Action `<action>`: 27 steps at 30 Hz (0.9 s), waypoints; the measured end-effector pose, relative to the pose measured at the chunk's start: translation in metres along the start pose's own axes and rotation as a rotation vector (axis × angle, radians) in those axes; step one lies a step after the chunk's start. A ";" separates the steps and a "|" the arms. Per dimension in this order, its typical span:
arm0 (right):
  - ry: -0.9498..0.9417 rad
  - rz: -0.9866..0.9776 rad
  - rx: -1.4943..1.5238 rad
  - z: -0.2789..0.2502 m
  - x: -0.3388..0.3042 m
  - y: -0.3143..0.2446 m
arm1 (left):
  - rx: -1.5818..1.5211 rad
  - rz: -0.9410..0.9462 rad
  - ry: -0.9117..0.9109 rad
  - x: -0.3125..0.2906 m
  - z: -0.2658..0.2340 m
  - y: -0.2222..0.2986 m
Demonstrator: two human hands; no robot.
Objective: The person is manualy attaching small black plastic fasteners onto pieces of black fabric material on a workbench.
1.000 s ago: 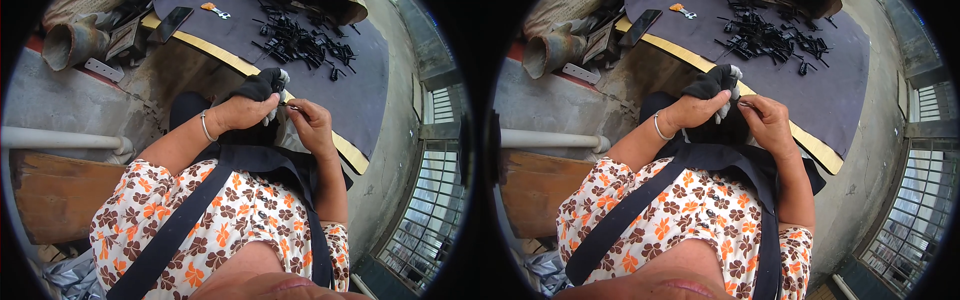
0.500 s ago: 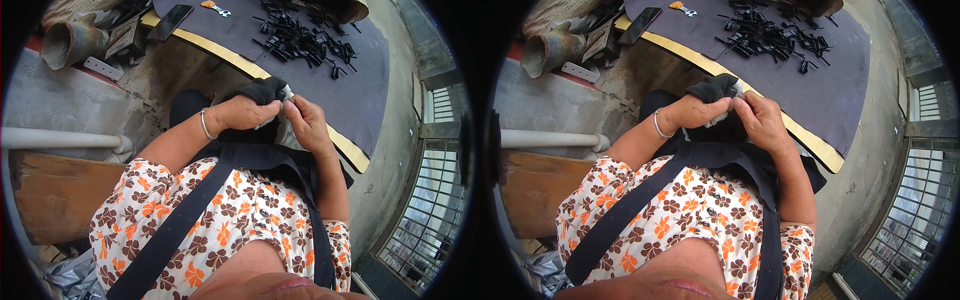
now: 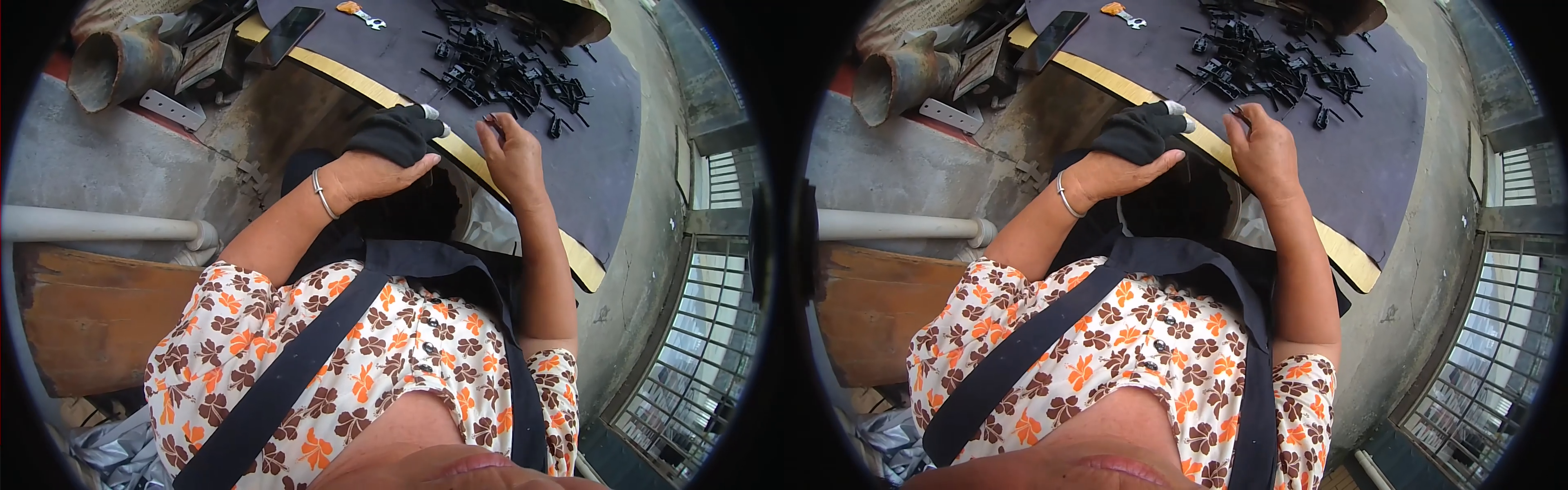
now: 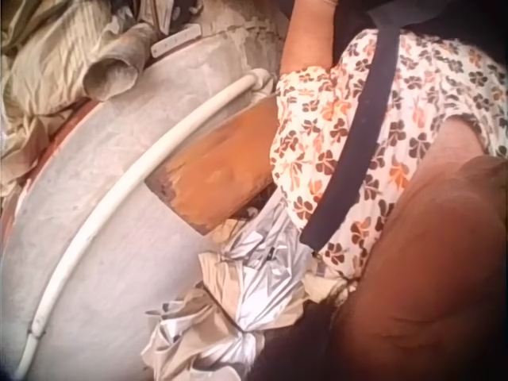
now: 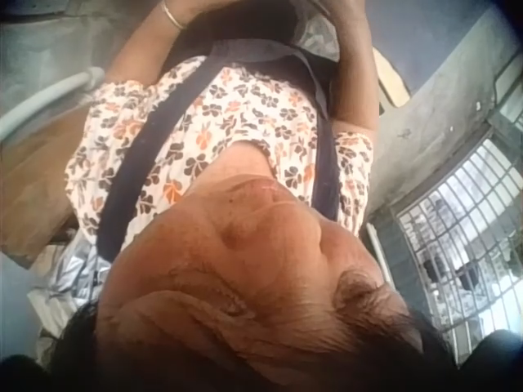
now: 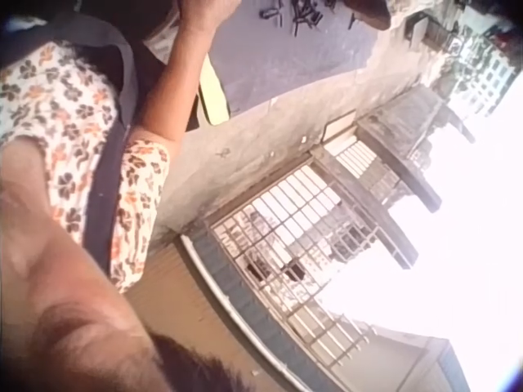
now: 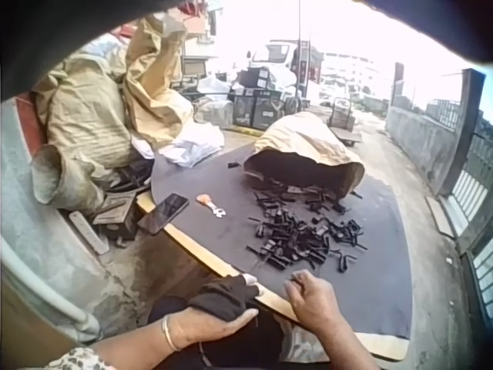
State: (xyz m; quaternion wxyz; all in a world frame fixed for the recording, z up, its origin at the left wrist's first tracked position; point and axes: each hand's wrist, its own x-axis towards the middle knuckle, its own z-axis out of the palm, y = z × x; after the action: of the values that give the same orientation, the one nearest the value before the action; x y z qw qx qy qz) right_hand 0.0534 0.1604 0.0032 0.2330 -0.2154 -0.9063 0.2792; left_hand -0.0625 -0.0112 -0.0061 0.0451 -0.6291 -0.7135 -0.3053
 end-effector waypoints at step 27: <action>0.033 -0.340 0.234 -0.021 -0.034 -0.025 | -0.359 0.117 0.193 0.052 0.018 0.010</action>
State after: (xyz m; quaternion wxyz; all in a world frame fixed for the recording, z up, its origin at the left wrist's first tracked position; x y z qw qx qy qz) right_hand 0.0858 0.1323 0.0238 0.3149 -0.0353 -0.8871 0.3357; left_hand -0.0581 0.0434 0.0067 0.0182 -0.6352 -0.6021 -0.4835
